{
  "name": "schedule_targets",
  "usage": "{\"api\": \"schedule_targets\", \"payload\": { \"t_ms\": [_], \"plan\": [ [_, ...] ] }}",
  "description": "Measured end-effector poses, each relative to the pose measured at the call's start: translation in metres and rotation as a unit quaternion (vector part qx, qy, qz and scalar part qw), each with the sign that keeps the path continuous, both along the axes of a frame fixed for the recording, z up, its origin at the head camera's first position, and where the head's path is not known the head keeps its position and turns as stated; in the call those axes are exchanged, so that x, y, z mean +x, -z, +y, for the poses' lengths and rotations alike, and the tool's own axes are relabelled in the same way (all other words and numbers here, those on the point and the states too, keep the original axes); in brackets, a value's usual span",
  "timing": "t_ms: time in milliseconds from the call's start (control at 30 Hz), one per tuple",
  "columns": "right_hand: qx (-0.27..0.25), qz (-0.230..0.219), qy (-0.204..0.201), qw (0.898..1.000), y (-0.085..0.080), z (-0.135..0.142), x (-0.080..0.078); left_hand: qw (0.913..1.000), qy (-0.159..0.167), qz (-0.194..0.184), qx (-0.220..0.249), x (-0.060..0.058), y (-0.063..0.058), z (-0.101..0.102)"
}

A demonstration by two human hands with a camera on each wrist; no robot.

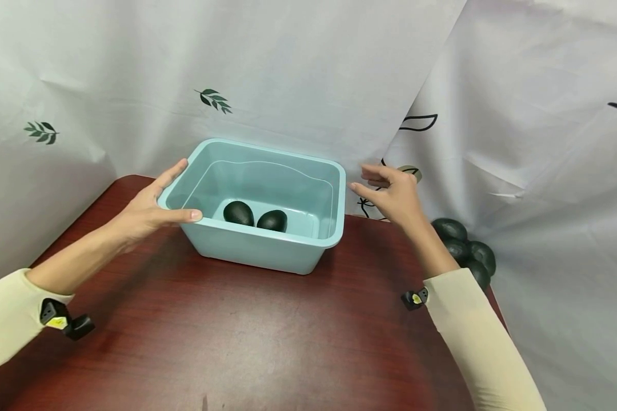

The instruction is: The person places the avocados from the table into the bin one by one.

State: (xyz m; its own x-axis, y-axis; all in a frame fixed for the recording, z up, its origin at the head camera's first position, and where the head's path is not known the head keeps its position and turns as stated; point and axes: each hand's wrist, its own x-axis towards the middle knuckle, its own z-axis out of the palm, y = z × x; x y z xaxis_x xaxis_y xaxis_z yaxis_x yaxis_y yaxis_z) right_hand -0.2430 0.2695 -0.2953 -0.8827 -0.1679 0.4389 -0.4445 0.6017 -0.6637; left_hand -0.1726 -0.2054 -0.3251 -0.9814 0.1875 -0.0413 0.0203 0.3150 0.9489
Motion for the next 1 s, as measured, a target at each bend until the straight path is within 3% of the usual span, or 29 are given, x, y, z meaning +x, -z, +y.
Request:
{"api": "schedule_targets", "payload": {
  "t_ms": [800,1000],
  "plan": [
    [0.044,-0.016,0.072,0.996,0.020,0.044,0.019,0.9999,-0.002,-0.007,0.011,0.002,-0.002,0.000],
    [0.042,-0.040,0.083,0.995,0.023,0.054,0.023,1.0000,-0.002,-0.006,0.008,0.002,-0.002,-0.001]
  ]
}}
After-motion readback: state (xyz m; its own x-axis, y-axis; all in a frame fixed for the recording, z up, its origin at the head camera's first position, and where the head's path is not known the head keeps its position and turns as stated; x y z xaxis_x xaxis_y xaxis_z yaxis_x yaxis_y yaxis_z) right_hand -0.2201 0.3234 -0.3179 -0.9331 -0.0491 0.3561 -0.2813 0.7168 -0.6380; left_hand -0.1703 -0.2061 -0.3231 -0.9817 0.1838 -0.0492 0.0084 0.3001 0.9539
